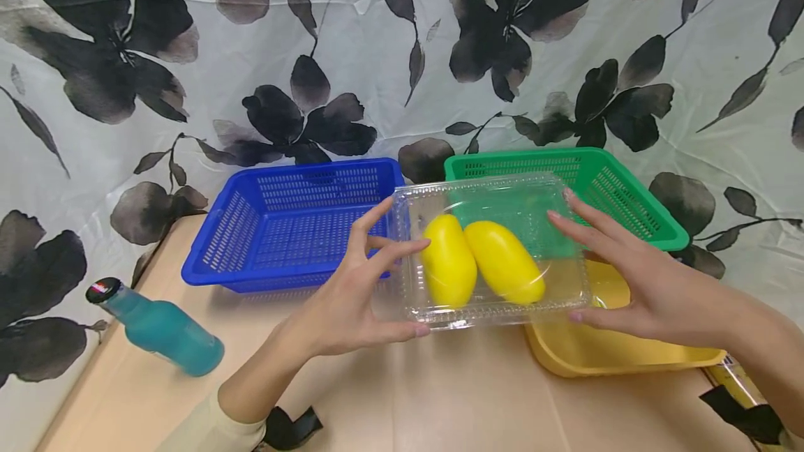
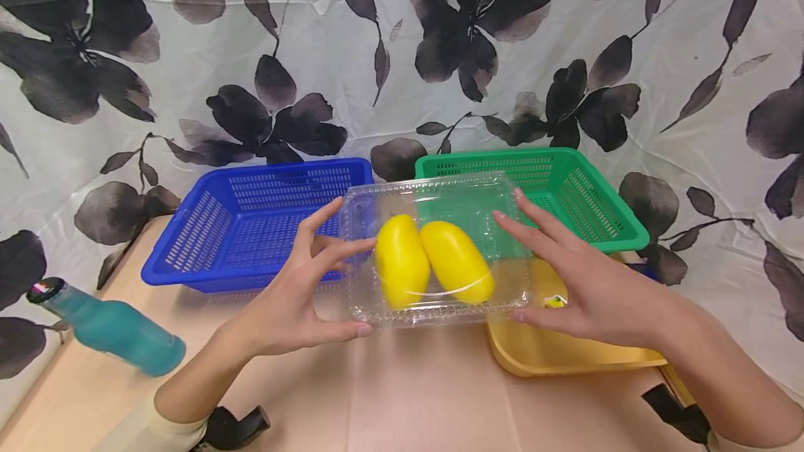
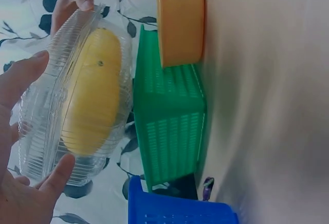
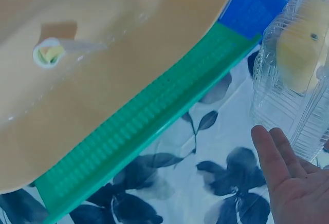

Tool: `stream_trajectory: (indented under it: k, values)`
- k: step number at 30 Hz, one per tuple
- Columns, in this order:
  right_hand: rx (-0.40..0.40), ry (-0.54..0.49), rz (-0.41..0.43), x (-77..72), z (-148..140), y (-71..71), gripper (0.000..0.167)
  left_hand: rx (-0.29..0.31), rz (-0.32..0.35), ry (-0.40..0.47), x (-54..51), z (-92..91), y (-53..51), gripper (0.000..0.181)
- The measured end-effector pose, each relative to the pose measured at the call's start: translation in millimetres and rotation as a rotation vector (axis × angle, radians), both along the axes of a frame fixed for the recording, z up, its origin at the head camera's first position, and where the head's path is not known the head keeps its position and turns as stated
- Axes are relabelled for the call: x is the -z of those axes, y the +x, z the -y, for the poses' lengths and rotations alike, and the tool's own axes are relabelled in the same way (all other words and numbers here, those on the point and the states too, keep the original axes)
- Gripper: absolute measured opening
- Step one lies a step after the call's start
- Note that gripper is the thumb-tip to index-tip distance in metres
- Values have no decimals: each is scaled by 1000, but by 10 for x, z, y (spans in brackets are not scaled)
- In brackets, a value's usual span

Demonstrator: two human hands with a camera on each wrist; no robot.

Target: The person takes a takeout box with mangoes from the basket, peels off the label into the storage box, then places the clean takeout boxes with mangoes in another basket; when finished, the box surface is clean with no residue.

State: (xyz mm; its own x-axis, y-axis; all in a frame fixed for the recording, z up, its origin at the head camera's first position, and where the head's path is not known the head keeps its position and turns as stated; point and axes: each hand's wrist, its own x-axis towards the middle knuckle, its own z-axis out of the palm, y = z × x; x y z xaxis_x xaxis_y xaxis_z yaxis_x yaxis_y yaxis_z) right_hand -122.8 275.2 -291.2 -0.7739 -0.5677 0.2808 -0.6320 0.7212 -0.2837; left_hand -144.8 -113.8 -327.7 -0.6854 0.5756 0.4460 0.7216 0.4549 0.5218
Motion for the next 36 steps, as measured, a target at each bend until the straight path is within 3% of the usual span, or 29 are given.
stream_trajectory:
  k: [10, 18, 26, 32, 36]
  values:
    - [-15, -80, -23, -66, -172, -252, 120, 56, -54, 16, -133, -231, -413, 100]
    - [-18, -107, -16, -55, -300, -445, 119, 84, 5, 75, -128, -395, -701, 99]
    - [70, -72, -11, -104, -443, -703, 115, 70, 16, 92, -131, -624, -1007, 93]
    - [105, -72, 61, -115, -552, -860, 110, 31, 126, 81, -60, -799, -1122, 89]
    - [128, -88, 108, -76, -621, -903, 105, 49, 194, 85, 32, -875, -1195, 87]
